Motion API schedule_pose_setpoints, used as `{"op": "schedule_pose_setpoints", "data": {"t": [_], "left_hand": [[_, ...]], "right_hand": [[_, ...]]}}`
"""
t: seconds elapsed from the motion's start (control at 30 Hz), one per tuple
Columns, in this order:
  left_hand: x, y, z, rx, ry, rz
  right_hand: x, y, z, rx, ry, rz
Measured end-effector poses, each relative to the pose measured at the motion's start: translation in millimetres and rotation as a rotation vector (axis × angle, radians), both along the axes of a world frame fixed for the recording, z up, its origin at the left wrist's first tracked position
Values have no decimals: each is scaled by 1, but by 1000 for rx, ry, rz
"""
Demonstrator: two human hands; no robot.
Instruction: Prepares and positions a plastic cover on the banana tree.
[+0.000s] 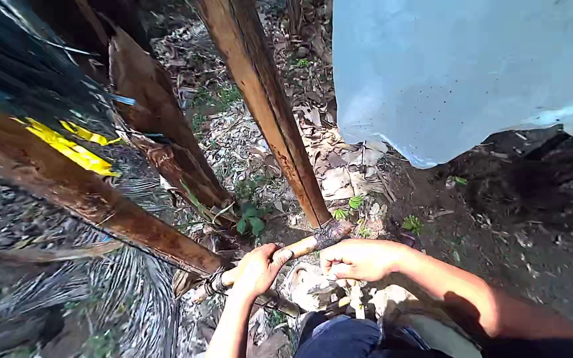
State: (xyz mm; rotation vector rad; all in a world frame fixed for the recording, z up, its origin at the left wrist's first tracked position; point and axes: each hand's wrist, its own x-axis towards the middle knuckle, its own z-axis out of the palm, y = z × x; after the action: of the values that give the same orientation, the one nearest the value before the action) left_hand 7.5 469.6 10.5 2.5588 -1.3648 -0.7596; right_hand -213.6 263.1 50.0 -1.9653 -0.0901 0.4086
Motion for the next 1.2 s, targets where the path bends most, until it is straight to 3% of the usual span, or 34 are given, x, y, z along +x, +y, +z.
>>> {"op": "schedule_pose_setpoints", "data": {"t": [0.17, 0.33, 0.4, 0.47, 0.5, 0.53, 0.57, 0.63, 0.7, 0.77, 0.9, 1.0, 1.13, 1.2], "left_hand": [[-16, 10, -29, -366, -331, -56], [-29, 27, -62, -612, -632, -1], [-43, 45, -88, -836, -578, -12], [-74, 70, -143, -1297, -269, -128], [-99, 86, -183, -1430, -78, -206], [-124, 105, -228, -1395, 81, -282], [-143, 123, -274, -1231, 161, -343], [-159, 158, -351, -552, 194, -388], [-167, 179, -403, 100, 246, -306], [-173, 204, -427, 373, 192, -201], [-183, 253, -437, 317, 265, -93], [-205, 245, -434, 275, 266, -42], [-232, 152, -417, 168, 255, -176], [-241, 86, -395, 7, 198, -268]], "right_hand": [[-116, -33, -74, 12, 86, -490], [-234, -18, -158, 64, -97, -1051], [-263, 2, -194, -10, -178, -1174], [-287, 28, -241, 5, -354, -1156], [-298, 48, -267, 29, -443, -1124], [-310, 73, -292, 51, -498, -1093], [-319, 95, -312, 59, -512, -1071], [-332, 128, -335, 98, -441, -1089], [-351, 138, -328, 81, -398, -1132], [-385, 142, -303, 49, -465, -1185], [-467, 126, -291, 94, -731, -1317], [-473, 132, -309, 219, -782, -1573], [-480, 76, -345, 312, -741, -1593], [-492, 38, -355, 336, -800, -1563]]}}
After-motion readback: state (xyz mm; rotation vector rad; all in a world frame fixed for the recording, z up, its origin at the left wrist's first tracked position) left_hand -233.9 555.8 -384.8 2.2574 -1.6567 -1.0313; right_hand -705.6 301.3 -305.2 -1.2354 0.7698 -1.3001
